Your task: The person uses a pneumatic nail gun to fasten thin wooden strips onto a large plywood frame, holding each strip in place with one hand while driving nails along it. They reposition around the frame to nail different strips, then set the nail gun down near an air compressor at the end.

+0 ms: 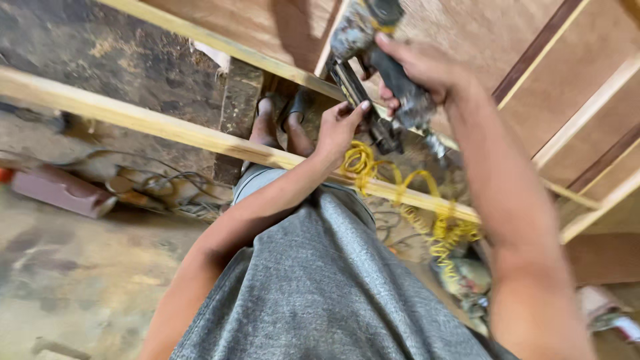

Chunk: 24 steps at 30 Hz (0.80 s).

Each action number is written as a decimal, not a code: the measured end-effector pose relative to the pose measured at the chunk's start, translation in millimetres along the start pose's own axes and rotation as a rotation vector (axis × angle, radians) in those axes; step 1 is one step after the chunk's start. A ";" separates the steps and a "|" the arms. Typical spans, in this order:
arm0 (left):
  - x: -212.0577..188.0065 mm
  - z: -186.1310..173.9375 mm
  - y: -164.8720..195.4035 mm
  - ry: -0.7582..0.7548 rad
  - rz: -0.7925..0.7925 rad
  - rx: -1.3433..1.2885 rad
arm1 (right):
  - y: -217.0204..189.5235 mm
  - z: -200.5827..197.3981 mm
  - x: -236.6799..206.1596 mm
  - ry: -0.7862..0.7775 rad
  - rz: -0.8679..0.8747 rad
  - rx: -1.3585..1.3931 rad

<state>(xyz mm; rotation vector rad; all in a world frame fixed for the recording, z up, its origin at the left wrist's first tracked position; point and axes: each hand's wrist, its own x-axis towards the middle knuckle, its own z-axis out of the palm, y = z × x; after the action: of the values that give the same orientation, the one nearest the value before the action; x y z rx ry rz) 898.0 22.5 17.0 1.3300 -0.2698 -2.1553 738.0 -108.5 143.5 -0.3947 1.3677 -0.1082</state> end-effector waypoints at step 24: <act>18.8 10.7 26.4 -0.182 -0.217 -0.686 | -123.1 81.0 75.6 0.123 0.477 -0.630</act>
<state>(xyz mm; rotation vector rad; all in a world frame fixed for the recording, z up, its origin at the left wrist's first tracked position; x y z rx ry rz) 892.5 -10.9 20.2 0.7947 0.5290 -2.2412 850.7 -228.7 126.4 -0.5761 1.5672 0.7180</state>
